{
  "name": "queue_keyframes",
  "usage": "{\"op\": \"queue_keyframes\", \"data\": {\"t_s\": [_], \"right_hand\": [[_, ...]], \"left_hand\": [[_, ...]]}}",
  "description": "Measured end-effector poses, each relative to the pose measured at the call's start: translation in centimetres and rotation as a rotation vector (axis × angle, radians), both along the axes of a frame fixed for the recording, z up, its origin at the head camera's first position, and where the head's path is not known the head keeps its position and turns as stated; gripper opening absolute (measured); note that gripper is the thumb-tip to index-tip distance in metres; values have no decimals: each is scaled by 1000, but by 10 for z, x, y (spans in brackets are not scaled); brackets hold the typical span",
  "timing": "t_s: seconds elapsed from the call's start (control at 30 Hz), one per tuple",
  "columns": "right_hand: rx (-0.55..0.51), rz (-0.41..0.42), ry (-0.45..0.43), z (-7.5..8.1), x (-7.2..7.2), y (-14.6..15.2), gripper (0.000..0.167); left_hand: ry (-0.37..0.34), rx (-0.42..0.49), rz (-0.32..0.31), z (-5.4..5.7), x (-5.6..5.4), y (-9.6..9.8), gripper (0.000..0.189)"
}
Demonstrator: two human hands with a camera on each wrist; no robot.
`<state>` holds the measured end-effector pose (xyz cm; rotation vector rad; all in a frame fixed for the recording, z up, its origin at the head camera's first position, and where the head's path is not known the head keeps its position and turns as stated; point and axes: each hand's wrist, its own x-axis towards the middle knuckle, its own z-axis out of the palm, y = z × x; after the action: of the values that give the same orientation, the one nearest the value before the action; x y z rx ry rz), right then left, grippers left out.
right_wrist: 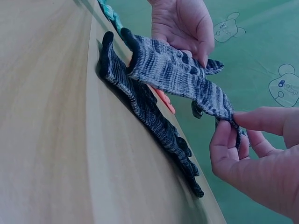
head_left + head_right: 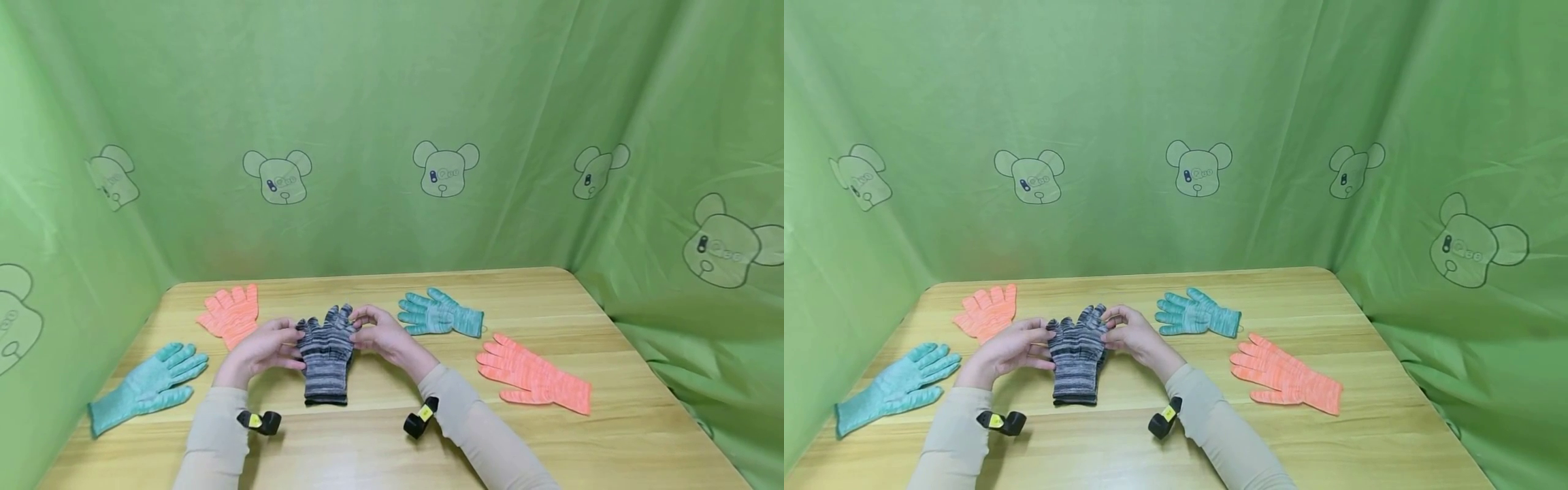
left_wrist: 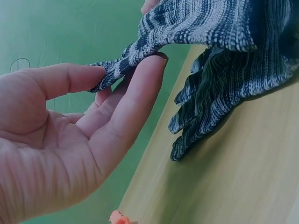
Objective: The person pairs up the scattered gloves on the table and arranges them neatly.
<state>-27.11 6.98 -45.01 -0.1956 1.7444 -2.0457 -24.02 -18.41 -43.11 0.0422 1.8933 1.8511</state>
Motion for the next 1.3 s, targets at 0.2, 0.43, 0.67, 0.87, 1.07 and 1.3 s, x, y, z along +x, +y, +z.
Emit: {"op": "queue_keyframes", "data": {"t_s": [0.2, 0.43, 0.67, 0.87, 1.07, 1.3], "right_hand": [[13, 30, 24, -2, -2, 0, 35], [22, 49, 16, -1, -2, 1, 35], [63, 59, 28, 1, -1, 2, 34], [94, 62, 39, -1, -1, 2, 34], [115, 65, 45, -4, -2, 3, 34], [138, 85, 40, -7, -4, 5, 37]], "left_hand": [[4, -32, 2, -2, 0, -2, 9], [-6, -60, -3, -5, -2, -2, 14], [-15, -81, 4, -7, -2, 0, 16], [-20, -114, 21, -9, -1, 1, 15], [-33, -139, 54, -13, -1, 2, 12], [-48, -162, 66, -16, -2, 2, 17]]}}
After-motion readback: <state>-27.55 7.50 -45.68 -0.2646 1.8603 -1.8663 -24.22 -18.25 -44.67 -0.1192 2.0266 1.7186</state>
